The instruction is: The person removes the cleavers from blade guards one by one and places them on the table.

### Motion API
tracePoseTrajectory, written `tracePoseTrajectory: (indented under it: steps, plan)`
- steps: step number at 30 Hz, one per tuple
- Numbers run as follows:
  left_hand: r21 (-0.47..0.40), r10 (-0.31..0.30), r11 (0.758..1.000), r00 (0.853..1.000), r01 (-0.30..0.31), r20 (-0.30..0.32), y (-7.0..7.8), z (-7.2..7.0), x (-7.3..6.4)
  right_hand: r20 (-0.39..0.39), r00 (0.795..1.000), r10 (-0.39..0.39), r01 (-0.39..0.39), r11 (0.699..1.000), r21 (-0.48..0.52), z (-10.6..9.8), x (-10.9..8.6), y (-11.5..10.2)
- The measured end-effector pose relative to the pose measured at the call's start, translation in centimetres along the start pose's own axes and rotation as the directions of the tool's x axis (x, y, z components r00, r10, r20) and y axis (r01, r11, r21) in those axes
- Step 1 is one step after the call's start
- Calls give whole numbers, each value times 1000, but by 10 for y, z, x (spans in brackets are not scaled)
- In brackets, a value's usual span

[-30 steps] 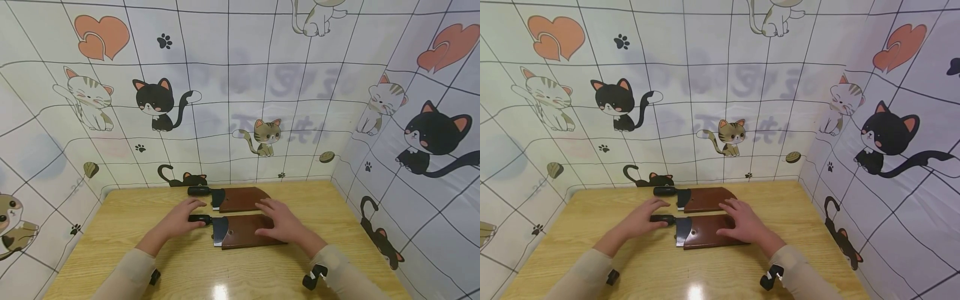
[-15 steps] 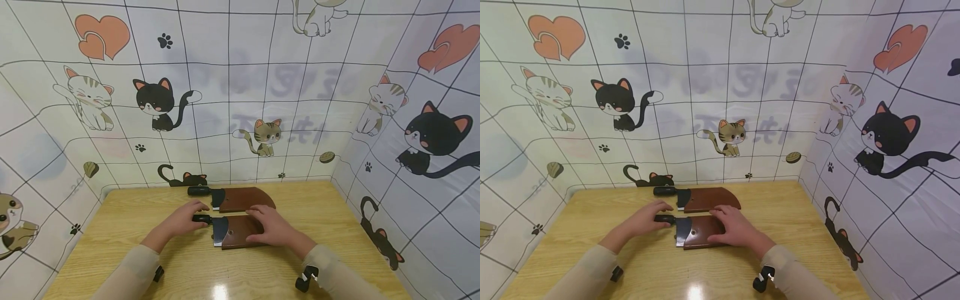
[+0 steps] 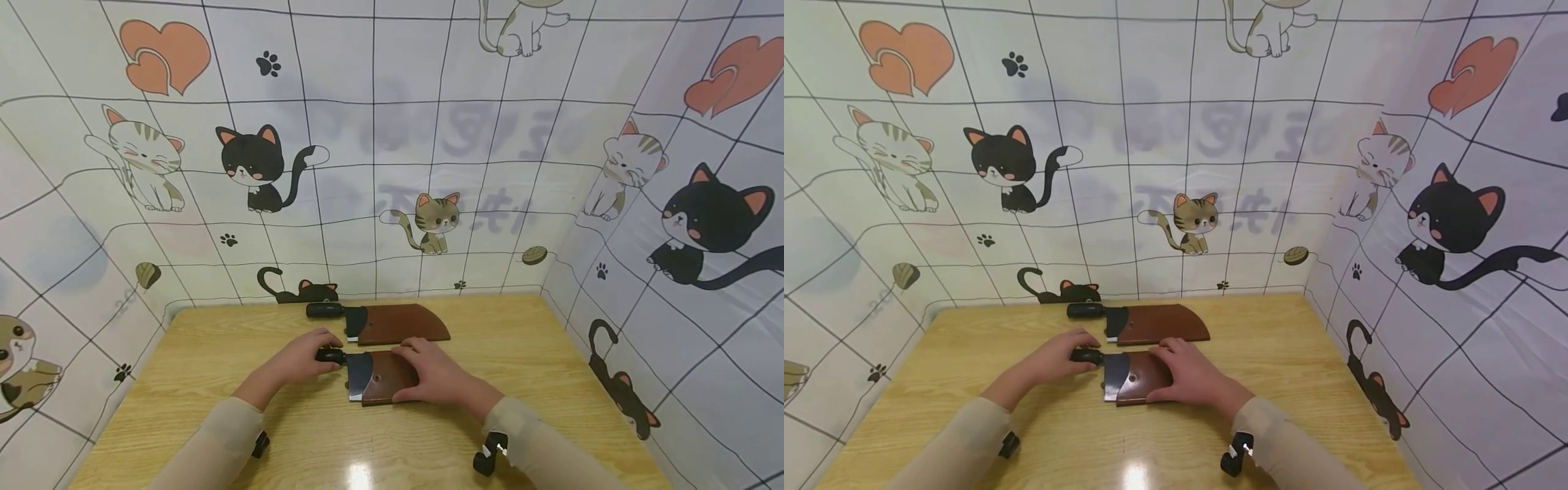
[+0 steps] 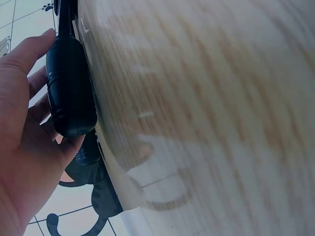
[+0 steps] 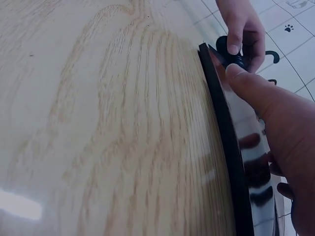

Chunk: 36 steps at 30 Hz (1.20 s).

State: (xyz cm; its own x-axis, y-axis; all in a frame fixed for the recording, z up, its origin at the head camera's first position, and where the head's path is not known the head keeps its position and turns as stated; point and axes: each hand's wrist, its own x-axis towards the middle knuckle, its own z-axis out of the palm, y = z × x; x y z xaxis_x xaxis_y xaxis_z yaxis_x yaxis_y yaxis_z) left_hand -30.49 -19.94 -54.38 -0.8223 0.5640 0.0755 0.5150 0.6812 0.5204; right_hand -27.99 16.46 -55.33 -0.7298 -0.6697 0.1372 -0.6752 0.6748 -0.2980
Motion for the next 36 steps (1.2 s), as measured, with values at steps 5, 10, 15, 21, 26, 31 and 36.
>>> tracePoseTrajectory:
  steps: [5, 10, 15, 21, 26, 31, 36]
  plan:
    - [-41, -7, 999, 1000, 7, 5, -2, 2, 2, 27, 999, 17, -17, 1000, -1, 0, 4, -7]
    - [-73, -24, 997, 1000, 24, -4, -4, 4, 5, 49, 999, 21, -20, 1000, -7, 1, 9, -11]
    - [-101, -46, 994, 999, 45, -13, -6, 6, 7, 57, 998, 21, -20, 1000, -18, 7, 12, -10]
    - [-112, -77, 991, 997, 74, -21, -5, 8, 10, 82, 996, 29, -25, 999, -48, 14, 15, -10]
    - [-123, -123, 985, 992, 119, -25, -3, 11, 12, 93, 995, 31, -25, 997, -69, 18, 17, -11]
    - [-124, -127, 985, 991, 122, -31, -1, 12, 11, 99, 994, 40, -34, 997, -66, 18, 18, -15]
    - [-101, -119, 988, 992, 114, -46, -2, 13, 11, 87, 995, 44, -38, 997, -66, 21, 18, -15]
